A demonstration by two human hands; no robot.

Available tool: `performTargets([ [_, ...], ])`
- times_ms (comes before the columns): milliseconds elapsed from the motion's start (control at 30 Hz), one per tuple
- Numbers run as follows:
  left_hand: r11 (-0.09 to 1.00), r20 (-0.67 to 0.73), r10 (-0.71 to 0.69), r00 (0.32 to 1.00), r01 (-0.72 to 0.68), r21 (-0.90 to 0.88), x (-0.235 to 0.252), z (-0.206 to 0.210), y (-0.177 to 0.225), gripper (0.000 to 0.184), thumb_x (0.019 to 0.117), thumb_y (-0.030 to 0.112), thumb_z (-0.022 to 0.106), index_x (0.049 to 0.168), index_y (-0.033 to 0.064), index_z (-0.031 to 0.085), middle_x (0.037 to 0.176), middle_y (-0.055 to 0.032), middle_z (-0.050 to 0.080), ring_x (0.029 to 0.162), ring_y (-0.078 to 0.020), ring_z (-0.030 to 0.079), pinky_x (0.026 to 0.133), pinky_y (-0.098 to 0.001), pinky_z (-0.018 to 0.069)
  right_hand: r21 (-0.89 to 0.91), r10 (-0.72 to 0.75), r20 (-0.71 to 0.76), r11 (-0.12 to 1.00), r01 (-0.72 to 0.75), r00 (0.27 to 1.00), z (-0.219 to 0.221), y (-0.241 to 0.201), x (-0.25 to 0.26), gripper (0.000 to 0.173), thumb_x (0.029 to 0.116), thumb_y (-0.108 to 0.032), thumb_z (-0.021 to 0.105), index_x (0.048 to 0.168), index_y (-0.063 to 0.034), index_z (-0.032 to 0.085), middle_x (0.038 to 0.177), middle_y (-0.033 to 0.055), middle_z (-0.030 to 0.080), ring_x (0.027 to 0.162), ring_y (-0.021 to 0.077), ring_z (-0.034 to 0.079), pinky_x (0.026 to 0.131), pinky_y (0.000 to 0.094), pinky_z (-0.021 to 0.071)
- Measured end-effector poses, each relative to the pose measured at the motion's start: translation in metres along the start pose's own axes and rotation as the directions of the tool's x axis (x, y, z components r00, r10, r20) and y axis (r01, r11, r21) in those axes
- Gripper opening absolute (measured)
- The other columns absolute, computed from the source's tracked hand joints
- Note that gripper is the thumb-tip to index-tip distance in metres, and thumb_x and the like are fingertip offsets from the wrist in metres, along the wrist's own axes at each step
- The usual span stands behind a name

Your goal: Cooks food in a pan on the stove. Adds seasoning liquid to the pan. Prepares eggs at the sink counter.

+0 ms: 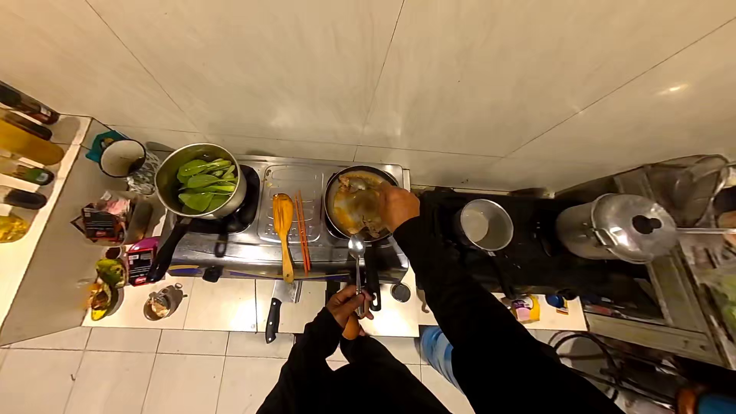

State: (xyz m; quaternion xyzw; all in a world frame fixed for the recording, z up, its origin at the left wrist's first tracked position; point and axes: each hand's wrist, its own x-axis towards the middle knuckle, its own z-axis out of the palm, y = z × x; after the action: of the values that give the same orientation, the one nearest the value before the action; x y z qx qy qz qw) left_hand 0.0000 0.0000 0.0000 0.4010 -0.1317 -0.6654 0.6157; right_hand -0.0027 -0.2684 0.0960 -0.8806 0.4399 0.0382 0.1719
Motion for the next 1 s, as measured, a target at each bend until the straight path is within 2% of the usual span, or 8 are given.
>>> performTargets([
  [167, 0.999, -0.015, -0.036, 0.999, 0.036, 0.024, -0.001, 0.002, 0.003, 0.022, 0.1006, 0.018, 0.051, 0.113, 0.0068, 0.066, 0.092, -0.0098, 0.076, 0.07, -0.0207, 0.075, 0.051, -0.0334, 0.0609, 0.001, 0.024, 0.007, 1.0, -0.024, 1.0, -0.006, -0.001, 0.002, 0.032, 0.1056, -0.015, 0.048, 0.132, -0.0018, 0.061, 0.114, 0.0275, 0.07, 0.106, 0.0483, 0.068, 0.086, 0.0667, 0.053],
  [267, 0.999, -0.016, -0.031, 0.999, 0.031, 0.025, -0.001, 0.002, 0.003, 0.022, 0.1009, 0.017, 0.051, 0.112, 0.0073, 0.066, 0.091, -0.0099, 0.076, 0.07, -0.0205, 0.075, 0.051, -0.0332, 0.0607, -0.018, 0.021, 0.021, 1.0, -0.021, 1.0, -0.003, -0.002, 0.007, 0.036, 0.1063, -0.014, 0.047, 0.139, -0.0044, 0.06, 0.119, 0.0269, 0.069, 0.11, 0.0471, 0.067, 0.09, 0.0655, 0.0523],
  [533, 1.0, 0.003, -0.017, 1.0, 0.017, 0.003, -0.001, -0.001, -0.002, 0.022, 0.1009, 0.018, 0.051, 0.113, 0.0068, 0.066, 0.091, -0.0108, 0.076, 0.069, -0.0207, 0.075, 0.05, -0.033, 0.0603, 0.02, -0.107, -0.02, 0.994, 0.107, 0.994, 0.01, -0.002, -0.007, 0.036, 0.1042, -0.011, 0.054, 0.139, -0.0054, 0.061, 0.128, 0.0276, 0.064, 0.114, 0.0484, 0.065, 0.092, 0.0654, 0.0537],
  [733, 1.0, 0.001, -0.005, 1.0, 0.005, 0.015, 0.0, 0.001, 0.0, 0.022, 0.1004, 0.019, 0.052, 0.113, 0.0073, 0.066, 0.092, -0.0104, 0.076, 0.071, -0.0215, 0.075, 0.05, -0.0336, 0.0607, 0.058, 0.04, 0.012, 0.997, -0.041, 0.999, 0.004, -0.006, 0.001, 0.035, 0.1071, -0.015, 0.048, 0.139, -0.0039, 0.059, 0.123, 0.0282, 0.066, 0.111, 0.048, 0.066, 0.092, 0.0653, 0.0525],
  [800, 1.0, 0.006, -0.014, 1.0, 0.014, 0.012, -0.001, 0.001, 0.0, 0.022, 0.1008, 0.018, 0.051, 0.113, 0.0073, 0.067, 0.091, -0.0102, 0.076, 0.07, -0.0205, 0.075, 0.051, -0.0329, 0.0606, 0.1, -0.015, 0.034, 0.995, 0.011, 0.999, 0.011, -0.011, -0.005, 0.041, 0.1052, -0.012, 0.05, 0.146, -0.0047, 0.053, 0.126, 0.0306, 0.065, 0.113, 0.051, 0.065, 0.092, 0.0682, 0.0514],
  [833, 1.0, 0.007, -0.012, 1.0, 0.012, 0.002, 0.0, 0.001, 0.0, 0.022, 0.1009, 0.018, 0.052, 0.113, 0.0067, 0.067, 0.091, -0.0107, 0.076, 0.07, -0.0207, 0.075, 0.051, -0.033, 0.0607, 0.089, -0.055, 0.031, 0.995, 0.052, 0.998, 0.018, -0.012, -0.008, 0.045, 0.1034, -0.011, 0.052, 0.148, -0.007, 0.051, 0.125, 0.0303, 0.065, 0.109, 0.0512, 0.066, 0.088, 0.0687, 0.053],
  [900, 1.0, 0.01, 0.002, 1.0, -0.002, -0.012, 0.0, 0.0, -0.002, 0.022, 0.1001, 0.018, 0.053, 0.112, 0.007, 0.067, 0.092, -0.0107, 0.076, 0.07, -0.0207, 0.075, 0.051, -0.033, 0.0606, 0.054, -0.1, 0.02, 0.994, 0.099, 0.995, 0.024, -0.013, -0.015, 0.043, 0.1025, -0.01, 0.055, 0.145, -0.008, 0.056, 0.12, 0.029, 0.067, 0.103, 0.0503, 0.068, 0.083, 0.0677, 0.0545],
  [1000, 1.0, 0.028, 0.016, 0.999, -0.016, -0.007, 0.001, -0.001, -0.003, 0.022, 0.1002, 0.019, 0.054, 0.112, 0.0079, 0.067, 0.092, -0.01, 0.076, 0.071, -0.02, 0.075, 0.051, -0.0324, 0.0603, 0.061, -0.1, 0.004, 0.993, 0.1, 0.995, 0.015, -0.006, -0.019, 0.034, 0.1033, -0.012, 0.056, 0.137, -0.0066, 0.062, 0.121, 0.0273, 0.067, 0.103, 0.0488, 0.068, 0.086, 0.0666, 0.0546],
])
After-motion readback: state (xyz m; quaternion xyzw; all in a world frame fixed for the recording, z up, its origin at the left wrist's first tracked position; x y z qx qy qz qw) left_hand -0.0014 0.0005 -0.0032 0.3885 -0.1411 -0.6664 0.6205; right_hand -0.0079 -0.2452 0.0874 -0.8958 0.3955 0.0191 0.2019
